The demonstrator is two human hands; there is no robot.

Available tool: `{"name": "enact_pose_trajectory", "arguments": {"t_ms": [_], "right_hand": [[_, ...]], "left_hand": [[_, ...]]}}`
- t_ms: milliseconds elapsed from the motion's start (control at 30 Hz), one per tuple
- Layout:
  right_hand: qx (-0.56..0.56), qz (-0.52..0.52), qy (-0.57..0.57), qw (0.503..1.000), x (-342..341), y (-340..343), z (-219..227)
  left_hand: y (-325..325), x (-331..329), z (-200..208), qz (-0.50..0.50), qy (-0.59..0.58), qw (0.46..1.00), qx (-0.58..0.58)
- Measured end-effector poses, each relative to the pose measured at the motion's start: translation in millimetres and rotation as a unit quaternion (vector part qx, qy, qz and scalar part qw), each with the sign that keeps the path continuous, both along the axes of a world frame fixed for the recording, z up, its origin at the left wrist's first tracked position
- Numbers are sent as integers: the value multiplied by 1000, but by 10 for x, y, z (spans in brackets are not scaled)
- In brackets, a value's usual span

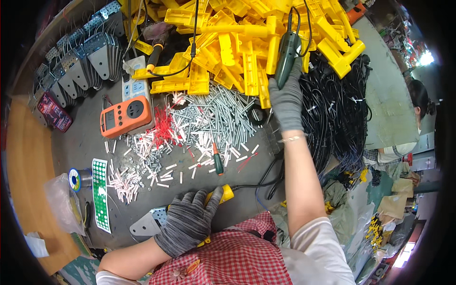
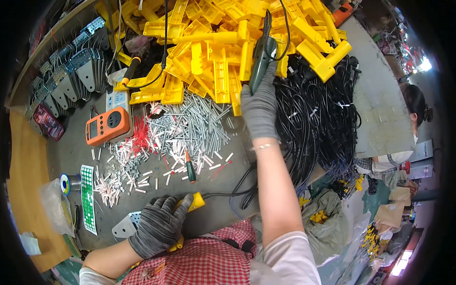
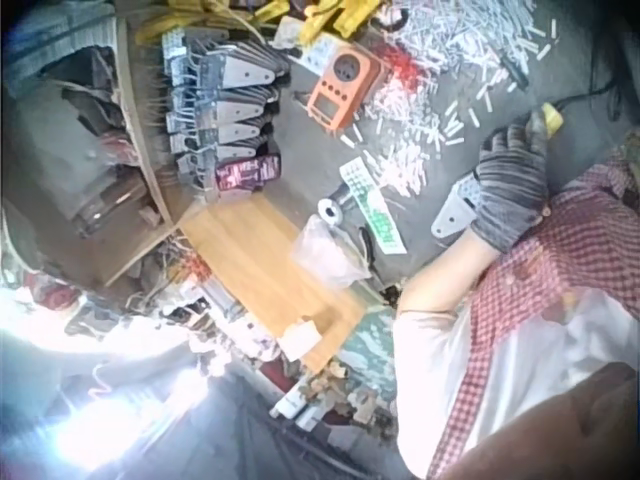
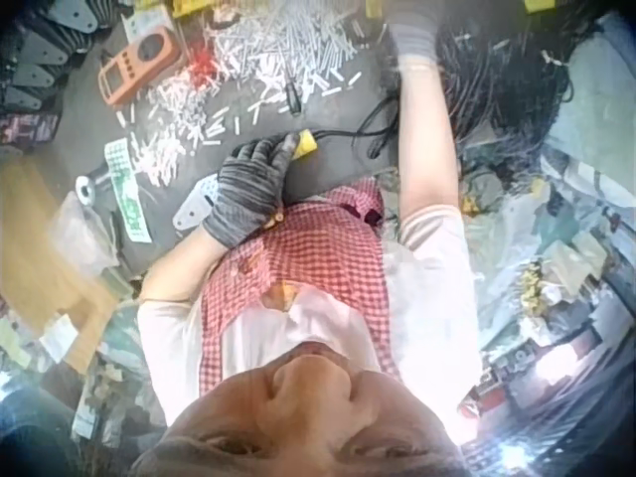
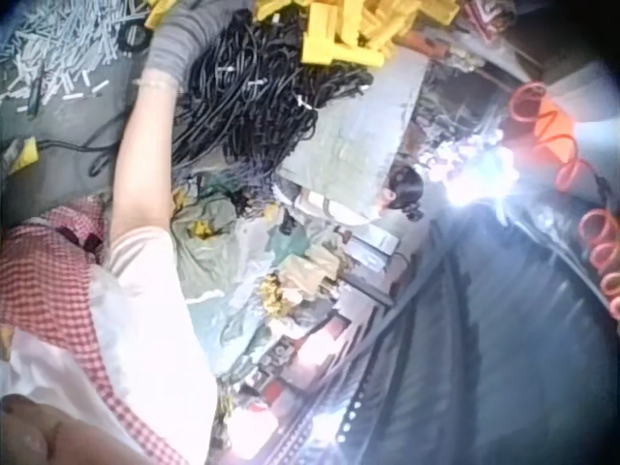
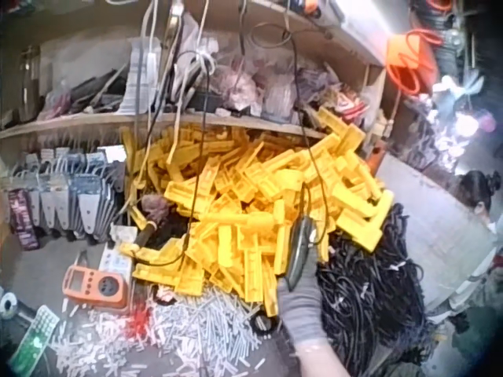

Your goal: The person solders red and black wires into a yellow plastic electronic component housing, then assembles the housing using an electric screwdriver and pliers.

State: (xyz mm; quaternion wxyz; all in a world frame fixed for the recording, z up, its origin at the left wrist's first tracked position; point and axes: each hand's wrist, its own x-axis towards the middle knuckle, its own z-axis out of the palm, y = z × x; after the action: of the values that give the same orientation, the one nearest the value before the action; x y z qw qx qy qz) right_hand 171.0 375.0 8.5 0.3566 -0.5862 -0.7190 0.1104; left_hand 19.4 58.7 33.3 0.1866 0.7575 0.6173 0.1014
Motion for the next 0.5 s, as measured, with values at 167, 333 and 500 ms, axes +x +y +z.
{"name": "enact_pose_trajectory", "arguments": {"t_ms": [167,333,500], "right_hand": [[17,72,204,976,-52,-35,69],[-189,187,448,854,170,-971,255],[-135,282,284,906,402,-1569,299]], "left_hand": [[-23,38,-58,43,31,998,-20],[18,76,-124,96,7,995,-41],[64,116,-140,119,26,992,-38]]}}
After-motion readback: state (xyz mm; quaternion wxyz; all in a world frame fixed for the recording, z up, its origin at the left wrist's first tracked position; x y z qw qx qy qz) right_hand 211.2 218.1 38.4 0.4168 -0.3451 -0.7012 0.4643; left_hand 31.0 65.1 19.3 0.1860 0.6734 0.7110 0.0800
